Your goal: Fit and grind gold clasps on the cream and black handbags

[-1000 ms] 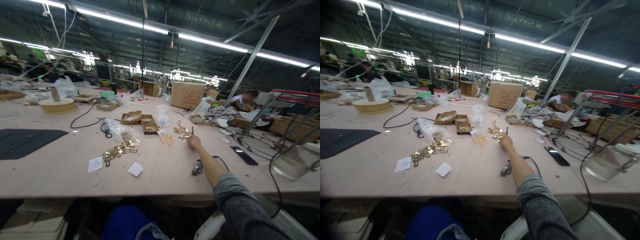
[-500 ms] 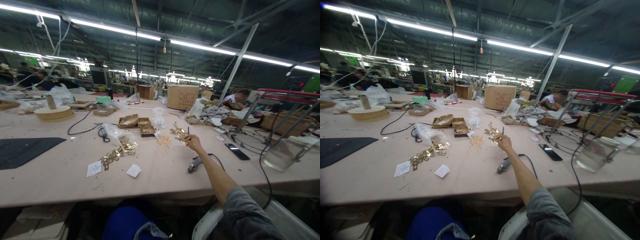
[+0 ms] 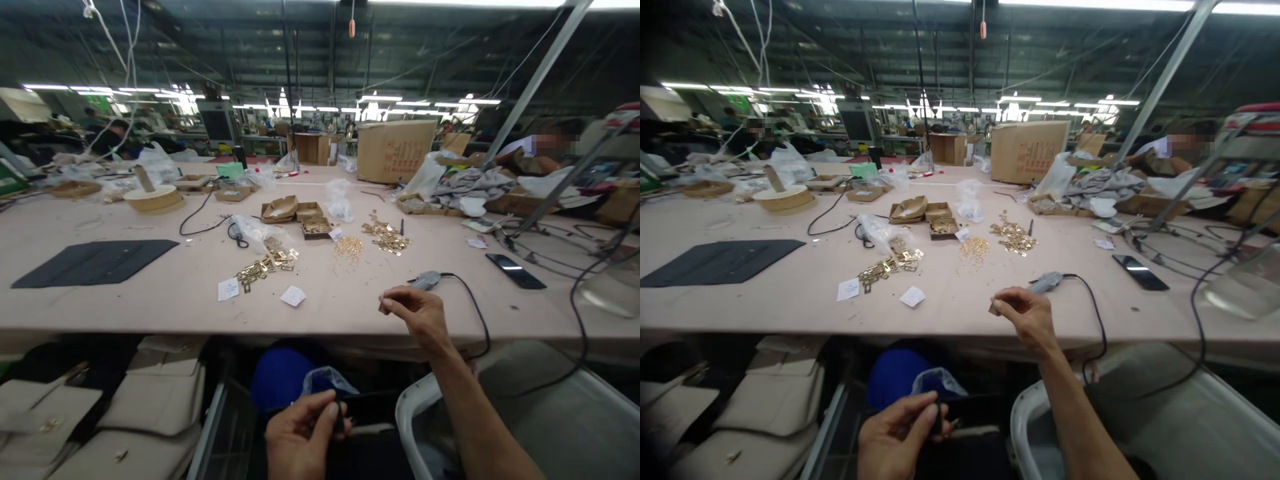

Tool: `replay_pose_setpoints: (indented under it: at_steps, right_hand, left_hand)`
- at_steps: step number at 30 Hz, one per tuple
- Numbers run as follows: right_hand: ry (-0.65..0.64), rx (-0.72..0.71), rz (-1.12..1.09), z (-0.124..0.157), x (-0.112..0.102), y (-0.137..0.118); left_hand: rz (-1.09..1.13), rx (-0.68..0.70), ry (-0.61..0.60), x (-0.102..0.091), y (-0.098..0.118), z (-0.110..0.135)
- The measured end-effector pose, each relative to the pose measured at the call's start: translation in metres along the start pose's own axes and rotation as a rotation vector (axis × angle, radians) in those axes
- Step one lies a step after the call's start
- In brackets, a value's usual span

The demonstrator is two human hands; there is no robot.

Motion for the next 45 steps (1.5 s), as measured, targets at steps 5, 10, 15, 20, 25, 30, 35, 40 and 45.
replay_pose_setpoints:
  at_steps: [5, 10, 15, 20, 25, 30, 35, 40, 45]
  right_hand:
    - [0.009, 0.129, -0.109, 0.049, 0.024, 0.004]
    - [-0.001, 0.292, -0.104, 0.099, 0.039, 0.016]
    - [-0.152, 0.333, -0.073, 0.134, 0.056, 0.01]
    - [-0.31, 0.389, 0.051, 0.157, 0.072, 0.006]
    - [-0.371, 0.403, 0.146, 0.168, 0.082, 0.01]
    - [-0.366, 0.381, 0.217, 0.167, 0.082, 0.012]
    - [-0.386, 0.375, 0.245, 0.168, 0.083, 0.011]
    - [-0.394, 0.361, 0.275, 0.167, 0.085, 0.01]
    - [-0.36, 0.373, 0.324, 0.169, 0.083, 0.015]
  left_hand:
    - [-0.1, -0.143, -0.13, 0.009, -0.009, 0.003]
    - [-0.129, -0.167, -0.096, 0.001, -0.017, 0.022]
    - [-0.062, -0.194, -0.124, -0.007, -0.021, 0.028]
    - [0.003, -0.206, -0.191, -0.009, -0.022, 0.03]
    - [0.04, -0.198, -0.213, -0.009, -0.022, 0.032]
    - [0.065, -0.223, -0.223, -0.01, -0.023, 0.034]
    - [0.06, -0.232, -0.231, -0.011, -0.026, 0.035]
    - [0.034, -0.231, -0.228, -0.013, -0.028, 0.035]
    - [0.062, -0.25, -0.192, -0.013, -0.026, 0.034]
Point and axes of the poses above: each hand's wrist, its own z-axis away from the middle knuckle, its own x-axis out of the palm, y = z × x, the point moved 5 cm from there along -z, towards the middle knuckle, and after that the axes turned 5 degrees about x, right-handed, at the moved point
